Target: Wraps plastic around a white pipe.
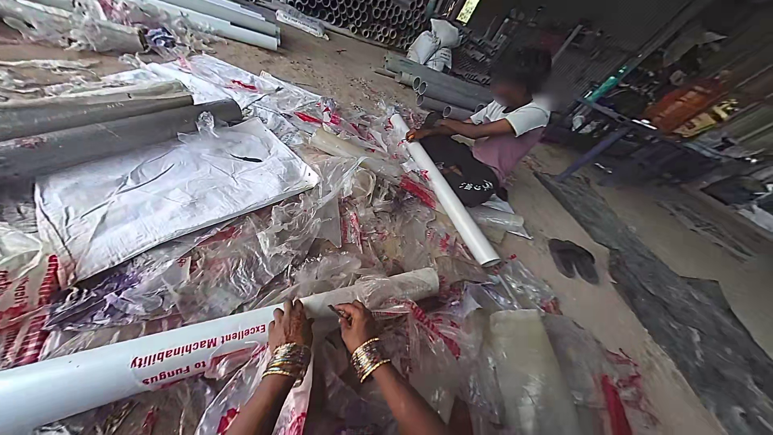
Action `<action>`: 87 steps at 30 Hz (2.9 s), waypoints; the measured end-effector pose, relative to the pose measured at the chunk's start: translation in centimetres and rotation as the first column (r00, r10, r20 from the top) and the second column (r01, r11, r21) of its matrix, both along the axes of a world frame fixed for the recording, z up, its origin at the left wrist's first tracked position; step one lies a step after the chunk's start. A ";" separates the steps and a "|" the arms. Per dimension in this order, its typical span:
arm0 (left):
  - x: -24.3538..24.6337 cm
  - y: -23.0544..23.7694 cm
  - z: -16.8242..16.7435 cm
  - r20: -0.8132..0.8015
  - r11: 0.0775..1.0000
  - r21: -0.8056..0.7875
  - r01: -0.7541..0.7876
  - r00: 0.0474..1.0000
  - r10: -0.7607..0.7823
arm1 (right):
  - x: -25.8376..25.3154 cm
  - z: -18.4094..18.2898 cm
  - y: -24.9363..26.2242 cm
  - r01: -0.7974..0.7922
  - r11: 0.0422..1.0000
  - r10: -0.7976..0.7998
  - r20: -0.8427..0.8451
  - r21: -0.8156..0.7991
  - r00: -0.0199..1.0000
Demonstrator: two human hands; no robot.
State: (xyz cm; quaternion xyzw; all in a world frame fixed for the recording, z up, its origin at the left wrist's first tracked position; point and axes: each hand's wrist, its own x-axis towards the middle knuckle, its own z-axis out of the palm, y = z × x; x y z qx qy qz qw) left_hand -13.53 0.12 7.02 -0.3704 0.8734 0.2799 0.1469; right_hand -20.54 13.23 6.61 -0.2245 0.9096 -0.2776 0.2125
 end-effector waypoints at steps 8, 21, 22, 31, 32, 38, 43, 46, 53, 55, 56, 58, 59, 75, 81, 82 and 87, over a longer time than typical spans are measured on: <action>1.7 -0.1 -1.1 -0.122 0.997 0.059 -0.046 0.991 0.053 | 0.3 -5.3 0.0 0.062 0.950 -0.009 0.171 -0.307 0.985; 4.3 -1.2 -2.2 -0.173 0.978 0.204 -0.051 0.981 0.087 | 0.4 -3.1 -1.5 0.017 1.000 -0.012 0.179 -0.026 0.984; 4.4 -1.5 -2.7 -0.208 0.974 0.223 -0.041 0.974 0.089 | 0.5 -2.6 -1.8 -0.005 1.000 0.003 0.145 0.016 0.989; 4.2 -2.4 -3.8 -0.298 0.965 0.264 -0.006 0.951 0.087 | 1.6 0.8 -5.2 -0.180 0.943 0.227 -0.146 0.281 0.963; 4.1 -2.3 -3.8 -0.294 0.966 0.259 -0.006 0.952 0.085 | 1.7 0.9 -5.5 -0.194 0.936 0.251 -0.170 0.294 0.953; 4.0 -2.8 -3.9 -0.334 0.970 0.237 0.052 0.942 0.031 | 2.8 0.8 -6.0 -0.216 0.893 0.320 -0.218 0.394 0.922; 3.8 -3.4 -4.4 -0.368 0.968 0.228 0.104 0.930 -0.013 | 3.8 -0.9 -3.5 -0.144 0.933 0.254 -0.317 0.331 0.914; 3.9 -3.7 -4.5 -0.395 0.963 0.232 0.139 0.918 -0.038 | 4.5 -3.0 -1.9 -0.116 0.966 0.208 -0.436 0.229 0.875; 4.2 -4.1 -5.3 -0.481 0.955 0.238 0.178 0.876 -0.043 | 3.9 -1.9 -3.1 -0.154 0.987 0.159 -0.525 0.053 0.836; 4.3 -4.0 -5.4 -0.504 0.952 0.247 0.181 0.863 -0.033 | 3.4 -1.3 -4.2 -0.200 0.977 0.207 -0.487 0.067 0.848; 4.3 -4.1 -5.4 -0.507 0.951 0.248 0.185 0.861 -0.035 | 3.2 -1.0 -4.6 -0.228 0.967 0.256 -0.438 0.116 0.862; 4.4 -4.2 -5.3 -0.507 0.946 0.258 0.197 0.861 -0.041 | 3.2 -0.5 -4.9 -0.275 0.928 0.349 -0.324 0.252 0.880; 4.5 -4.3 -5.3 -0.509 0.943 0.263 0.205 0.860 -0.045 | 3.2 -0.6 -4.7 -0.281 0.915 0.366 -0.306 0.288 0.879; 6.0 -4.7 -5.6 -0.571 0.924 0.255 0.286 0.815 -0.094 | 1.1 -2.0 -5.1 -0.183 0.962 0.257 -0.439 0.203 0.861; 9.6 -3.1 -5.7 -0.648 0.942 0.174 0.287 0.754 -0.110 | -1.1 -5.6 -4.9 -0.248 0.953 0.302 -0.497 0.173 0.813; 10.0 -3.4 -5.2 -0.647 0.943 0.155 0.293 0.752 -0.127 | -1.2 -5.4 -4.9 -0.255 0.948 0.316 -0.459 0.191 0.830; 10.4 -6.5 -3.6 -0.645 0.999 -0.023 0.023 0.763 -0.032 | -1.3 -4.6 -5.1 -0.286 0.926 0.364 -0.382 0.247 0.849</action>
